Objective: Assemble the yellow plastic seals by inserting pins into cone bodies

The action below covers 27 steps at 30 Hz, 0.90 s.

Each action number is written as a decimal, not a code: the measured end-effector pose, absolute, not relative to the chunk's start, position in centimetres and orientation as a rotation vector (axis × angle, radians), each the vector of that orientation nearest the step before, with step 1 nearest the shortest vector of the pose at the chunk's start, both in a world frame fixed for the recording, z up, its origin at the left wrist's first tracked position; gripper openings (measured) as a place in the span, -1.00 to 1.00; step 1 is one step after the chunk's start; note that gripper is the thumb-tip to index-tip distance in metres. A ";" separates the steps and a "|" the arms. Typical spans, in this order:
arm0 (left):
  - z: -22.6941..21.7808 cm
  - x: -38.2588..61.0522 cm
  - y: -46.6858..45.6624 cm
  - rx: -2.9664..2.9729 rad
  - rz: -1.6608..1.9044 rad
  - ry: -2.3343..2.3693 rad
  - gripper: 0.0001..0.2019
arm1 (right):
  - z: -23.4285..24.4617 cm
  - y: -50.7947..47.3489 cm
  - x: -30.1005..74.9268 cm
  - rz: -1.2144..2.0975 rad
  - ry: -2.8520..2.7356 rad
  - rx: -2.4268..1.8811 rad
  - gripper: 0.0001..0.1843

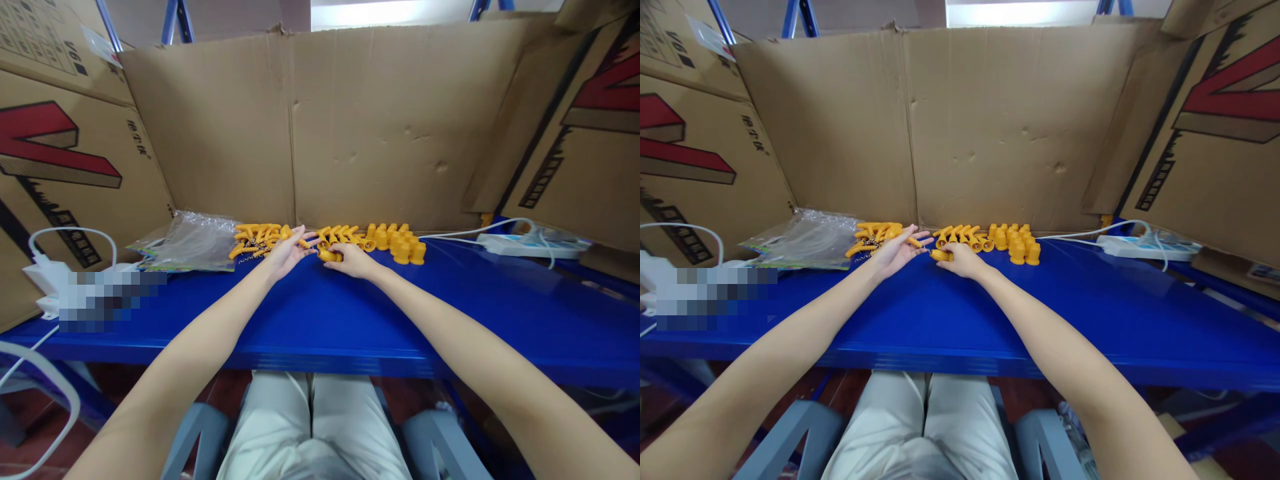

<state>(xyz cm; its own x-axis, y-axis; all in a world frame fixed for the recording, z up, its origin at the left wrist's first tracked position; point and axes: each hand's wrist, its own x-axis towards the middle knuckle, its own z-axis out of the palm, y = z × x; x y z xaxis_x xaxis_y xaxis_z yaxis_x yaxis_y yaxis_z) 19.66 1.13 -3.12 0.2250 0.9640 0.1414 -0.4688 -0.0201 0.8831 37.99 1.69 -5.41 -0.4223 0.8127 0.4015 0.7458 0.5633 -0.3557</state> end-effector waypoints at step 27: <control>-4.0 17.8 1.2 2.205 0.682 1.476 -0.72 | -5.8 3.0 39.5 -0.042 -2.274 -1.188 -0.65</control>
<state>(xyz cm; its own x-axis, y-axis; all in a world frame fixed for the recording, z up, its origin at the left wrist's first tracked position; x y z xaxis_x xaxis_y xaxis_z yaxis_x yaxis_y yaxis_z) 17.76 1.21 -4.01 0.3236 0.9301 0.1741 0.7352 -0.3629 0.5725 39.49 2.96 -5.77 -0.4448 0.7458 0.4959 0.7635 0.6052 -0.2254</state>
